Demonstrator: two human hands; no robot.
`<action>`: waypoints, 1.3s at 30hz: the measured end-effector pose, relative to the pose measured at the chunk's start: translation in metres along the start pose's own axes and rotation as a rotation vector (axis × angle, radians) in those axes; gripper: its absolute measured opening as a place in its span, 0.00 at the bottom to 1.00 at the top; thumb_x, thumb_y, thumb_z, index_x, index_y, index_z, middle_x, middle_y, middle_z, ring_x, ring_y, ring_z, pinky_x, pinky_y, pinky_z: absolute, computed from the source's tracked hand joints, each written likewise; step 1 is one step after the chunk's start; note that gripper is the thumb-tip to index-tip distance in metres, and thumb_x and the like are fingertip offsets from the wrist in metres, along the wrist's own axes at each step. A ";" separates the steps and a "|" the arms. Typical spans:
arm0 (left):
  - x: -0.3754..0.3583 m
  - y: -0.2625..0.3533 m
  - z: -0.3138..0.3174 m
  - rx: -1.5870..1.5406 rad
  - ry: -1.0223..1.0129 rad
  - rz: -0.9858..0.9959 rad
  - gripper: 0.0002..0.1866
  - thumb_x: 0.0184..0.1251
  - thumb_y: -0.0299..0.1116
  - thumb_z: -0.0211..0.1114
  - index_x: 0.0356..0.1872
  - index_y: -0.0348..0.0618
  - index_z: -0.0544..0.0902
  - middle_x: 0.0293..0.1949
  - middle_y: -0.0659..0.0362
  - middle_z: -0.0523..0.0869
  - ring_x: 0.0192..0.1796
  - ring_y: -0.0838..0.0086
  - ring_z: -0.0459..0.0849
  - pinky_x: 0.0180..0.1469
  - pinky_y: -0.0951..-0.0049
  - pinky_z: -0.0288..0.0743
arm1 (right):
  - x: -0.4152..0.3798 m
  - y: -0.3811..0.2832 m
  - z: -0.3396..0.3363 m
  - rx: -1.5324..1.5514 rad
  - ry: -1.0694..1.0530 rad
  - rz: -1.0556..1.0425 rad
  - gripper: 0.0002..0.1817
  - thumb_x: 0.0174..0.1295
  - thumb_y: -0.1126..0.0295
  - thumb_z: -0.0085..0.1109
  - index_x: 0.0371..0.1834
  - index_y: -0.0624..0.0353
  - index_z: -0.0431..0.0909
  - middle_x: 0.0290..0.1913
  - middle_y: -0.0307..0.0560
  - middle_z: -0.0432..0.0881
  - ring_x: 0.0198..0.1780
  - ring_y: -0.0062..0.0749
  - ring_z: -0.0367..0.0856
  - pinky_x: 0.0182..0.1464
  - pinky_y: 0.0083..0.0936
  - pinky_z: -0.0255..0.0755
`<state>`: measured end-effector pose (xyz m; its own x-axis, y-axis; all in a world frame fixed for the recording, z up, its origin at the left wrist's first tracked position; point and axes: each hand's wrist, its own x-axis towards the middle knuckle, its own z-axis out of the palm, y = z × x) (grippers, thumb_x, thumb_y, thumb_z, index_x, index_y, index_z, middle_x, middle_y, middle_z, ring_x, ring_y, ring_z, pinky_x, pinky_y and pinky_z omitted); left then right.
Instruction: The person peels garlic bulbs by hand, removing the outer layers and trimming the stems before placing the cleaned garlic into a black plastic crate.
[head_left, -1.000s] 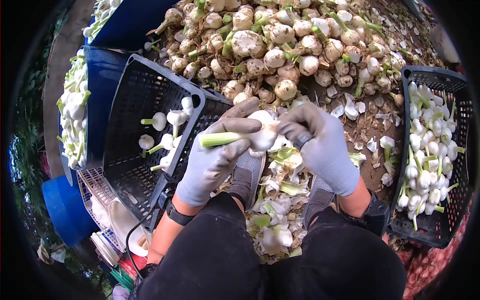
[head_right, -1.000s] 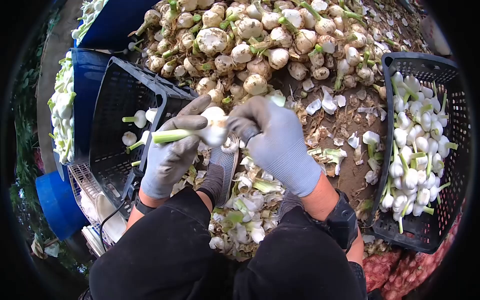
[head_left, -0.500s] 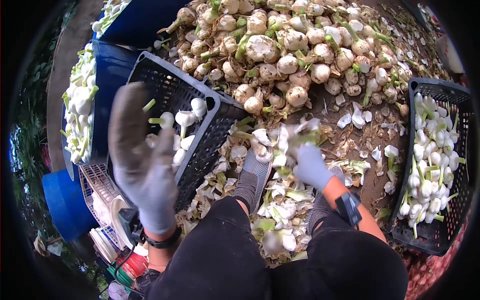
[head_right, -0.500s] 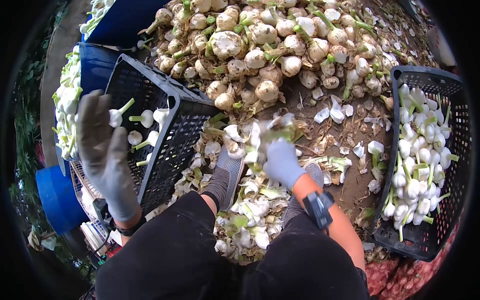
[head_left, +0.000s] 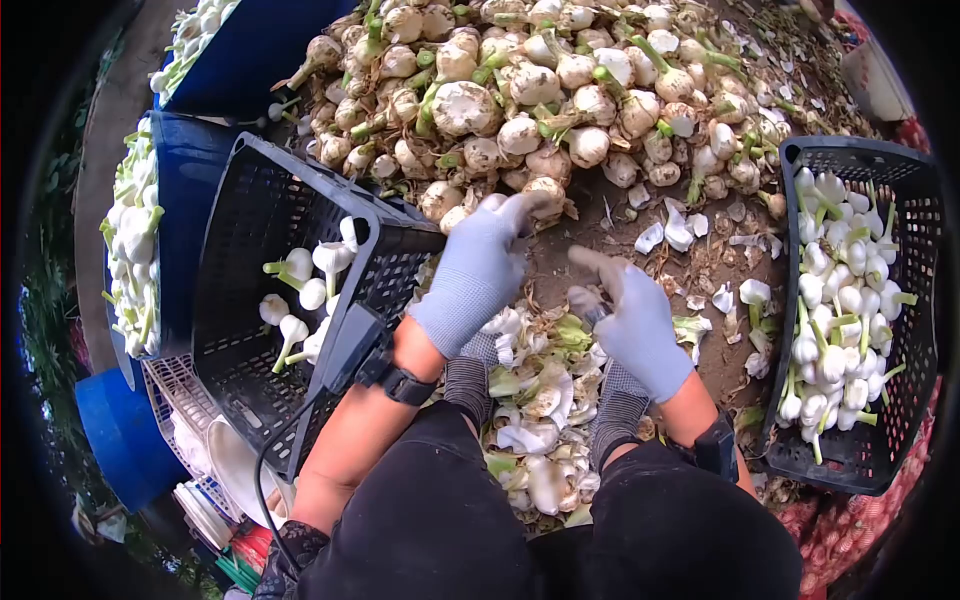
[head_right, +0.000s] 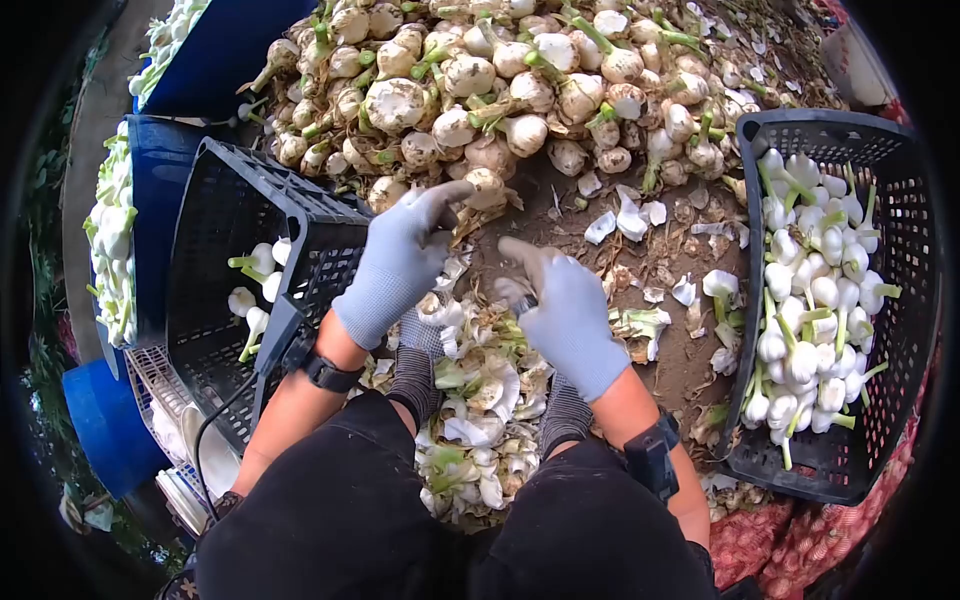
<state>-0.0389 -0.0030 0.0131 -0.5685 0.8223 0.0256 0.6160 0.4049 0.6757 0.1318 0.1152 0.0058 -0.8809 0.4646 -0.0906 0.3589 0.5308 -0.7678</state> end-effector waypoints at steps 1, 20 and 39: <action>-0.001 0.000 -0.001 0.062 0.044 -0.034 0.24 0.55 0.17 0.63 0.55 0.46 0.79 0.38 0.48 0.83 0.39 0.55 0.84 0.42 0.62 0.78 | 0.007 0.000 0.002 0.004 0.003 0.004 0.18 0.62 0.63 0.63 0.56 0.50 0.80 0.42 0.55 0.85 0.41 0.48 0.84 0.43 0.37 0.77; -0.005 0.049 -0.006 -0.855 -0.058 -0.240 0.28 0.60 0.27 0.70 0.63 0.39 0.74 0.54 0.55 0.82 0.52 0.73 0.82 0.52 0.71 0.79 | 0.001 -0.003 -0.014 0.930 -0.209 0.556 0.14 0.69 0.63 0.58 0.42 0.65 0.81 0.29 0.41 0.82 0.26 0.15 0.78 0.27 0.13 0.71; -0.028 0.036 0.004 -0.514 -0.316 -0.258 0.31 0.50 0.30 0.80 0.58 0.38 0.79 0.54 0.57 0.81 0.52 0.73 0.82 0.55 0.74 0.76 | -0.002 -0.004 -0.012 1.023 -0.174 0.600 0.15 0.71 0.65 0.55 0.45 0.69 0.78 0.23 0.41 0.79 0.20 0.18 0.75 0.23 0.13 0.70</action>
<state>0.0018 -0.0100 0.0341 -0.4269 0.8341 -0.3493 0.0976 0.4265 0.8992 0.1354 0.1204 0.0169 -0.7152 0.3020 -0.6304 0.3841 -0.5836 -0.7154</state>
